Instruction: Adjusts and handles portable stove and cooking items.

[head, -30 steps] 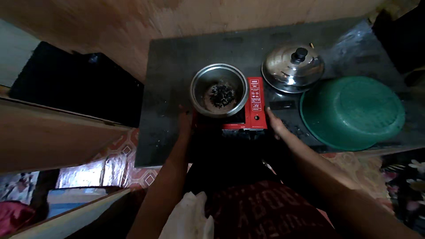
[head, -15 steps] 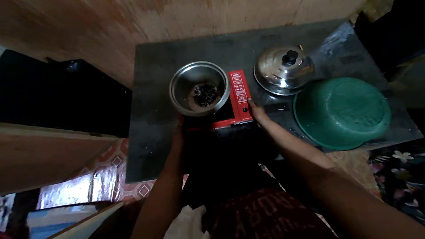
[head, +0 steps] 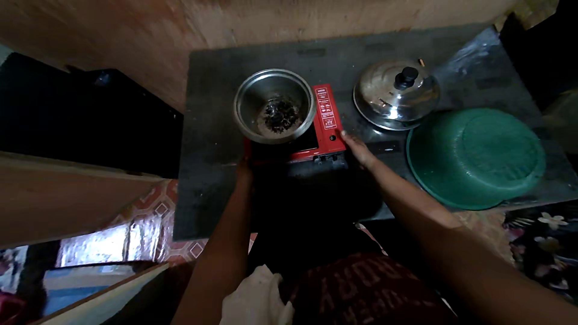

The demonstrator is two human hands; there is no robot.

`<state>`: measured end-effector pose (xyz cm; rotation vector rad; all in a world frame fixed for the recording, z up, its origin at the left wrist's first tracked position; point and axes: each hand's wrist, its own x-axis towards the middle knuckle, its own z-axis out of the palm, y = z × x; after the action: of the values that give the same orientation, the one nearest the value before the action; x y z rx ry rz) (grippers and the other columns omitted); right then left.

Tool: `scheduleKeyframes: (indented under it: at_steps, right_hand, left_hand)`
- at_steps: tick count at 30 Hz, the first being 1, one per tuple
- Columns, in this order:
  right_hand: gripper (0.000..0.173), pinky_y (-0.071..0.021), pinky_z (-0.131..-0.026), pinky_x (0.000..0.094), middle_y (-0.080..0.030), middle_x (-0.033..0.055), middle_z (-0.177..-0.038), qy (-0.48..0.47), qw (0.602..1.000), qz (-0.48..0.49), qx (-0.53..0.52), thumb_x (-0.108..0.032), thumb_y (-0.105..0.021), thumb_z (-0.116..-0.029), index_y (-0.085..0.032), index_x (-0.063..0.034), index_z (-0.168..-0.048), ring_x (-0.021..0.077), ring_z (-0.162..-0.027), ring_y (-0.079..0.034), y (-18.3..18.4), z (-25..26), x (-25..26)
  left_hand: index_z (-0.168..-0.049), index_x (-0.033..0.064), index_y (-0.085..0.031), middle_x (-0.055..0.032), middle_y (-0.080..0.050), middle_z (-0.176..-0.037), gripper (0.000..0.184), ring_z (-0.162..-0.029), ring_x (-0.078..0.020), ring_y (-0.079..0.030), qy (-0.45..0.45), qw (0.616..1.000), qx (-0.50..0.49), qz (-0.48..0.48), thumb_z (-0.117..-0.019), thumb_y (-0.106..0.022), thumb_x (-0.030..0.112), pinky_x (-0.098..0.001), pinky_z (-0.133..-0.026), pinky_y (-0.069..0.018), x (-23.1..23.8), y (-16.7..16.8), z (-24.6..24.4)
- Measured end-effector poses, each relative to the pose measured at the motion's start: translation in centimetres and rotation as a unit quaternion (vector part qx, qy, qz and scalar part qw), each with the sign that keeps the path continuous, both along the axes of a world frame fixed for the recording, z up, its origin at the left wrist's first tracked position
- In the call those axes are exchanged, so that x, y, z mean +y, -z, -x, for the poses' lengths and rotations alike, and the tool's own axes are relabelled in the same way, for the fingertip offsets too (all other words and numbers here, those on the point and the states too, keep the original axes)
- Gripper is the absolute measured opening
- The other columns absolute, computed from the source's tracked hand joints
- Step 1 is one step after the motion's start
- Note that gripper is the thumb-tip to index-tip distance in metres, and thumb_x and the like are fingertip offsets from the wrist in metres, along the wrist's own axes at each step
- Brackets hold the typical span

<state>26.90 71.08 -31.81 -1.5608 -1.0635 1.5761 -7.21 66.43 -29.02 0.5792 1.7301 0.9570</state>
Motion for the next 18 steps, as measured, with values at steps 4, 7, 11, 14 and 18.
scheduleKeyframes:
  at_steps: [4,7,11,14,18]
  right_hand:
    - [0.089,-0.0528,-0.106,0.0406,-0.057,0.0172,-0.141,-0.028,0.998,-0.048,-0.026,-0.019,-0.086,-0.0840,-0.033,-0.0045,-0.154,0.0227,-0.125,-0.061,0.1,0.7,-2.3]
    - [0.111,-0.0505,-0.109,0.0420,-0.051,0.0201,-0.147,0.017,0.996,-0.081,-0.034,-0.018,-0.093,-0.0741,-0.022,-0.0039,-0.157,0.0249,-0.131,-0.057,1.1,2.2,-3.0]
    - [0.123,-0.0474,-0.113,0.0443,-0.042,0.0233,-0.153,0.059,0.994,-0.082,-0.036,-0.011,-0.095,-0.0695,-0.011,-0.0035,-0.160,0.0292,-0.137,-0.051,1.9,3.1,-3.2]
    - [0.136,-0.0424,-0.117,0.0462,-0.032,0.0263,-0.159,0.074,0.992,-0.082,-0.060,-0.012,-0.096,-0.0675,0.001,-0.0028,-0.161,0.0329,-0.143,-0.044,1.9,3.4,-3.7]
    - [0.136,-0.0395,-0.117,0.0495,-0.023,0.0266,-0.164,0.070,0.987,-0.080,-0.123,-0.018,-0.095,-0.0717,0.006,-0.0045,-0.162,0.0359,-0.147,-0.038,1.7,4.1,-4.5]
  left_hand:
    - [-0.154,0.0044,-0.036,-0.0209,-0.053,-0.143,0.054,-0.124,-0.0266,-0.057,0.032,0.998,0.033,-0.037,-0.1135,-0.027,0.038,-0.0449,-0.103,-0.0488,-0.5,1.2,0.1]
    - [-0.153,0.0025,-0.037,-0.0217,-0.053,-0.143,0.054,-0.124,-0.0269,-0.057,0.030,0.998,0.047,-0.035,-0.1133,-0.029,0.039,-0.0452,-0.104,-0.0473,-0.5,0.9,-0.1]
    - [-0.153,0.0023,-0.038,-0.0221,-0.052,-0.145,0.053,-0.127,-0.0267,-0.056,0.042,0.997,0.048,-0.050,-0.1135,-0.029,0.037,-0.0442,-0.107,-0.0459,-0.5,1.3,0.4]
    - [-0.155,0.0045,-0.036,-0.0222,-0.049,-0.149,0.053,-0.133,-0.0295,-0.053,0.035,0.997,0.044,-0.046,-0.1136,-0.028,0.037,-0.0467,-0.110,-0.0439,-0.5,1.6,0.2]
    - [-0.157,0.0058,-0.034,-0.0228,-0.047,-0.151,0.054,-0.135,-0.0317,-0.051,0.033,0.997,0.058,-0.041,-0.1134,-0.029,0.038,-0.0489,-0.111,-0.0428,-0.3,1.9,0.4]
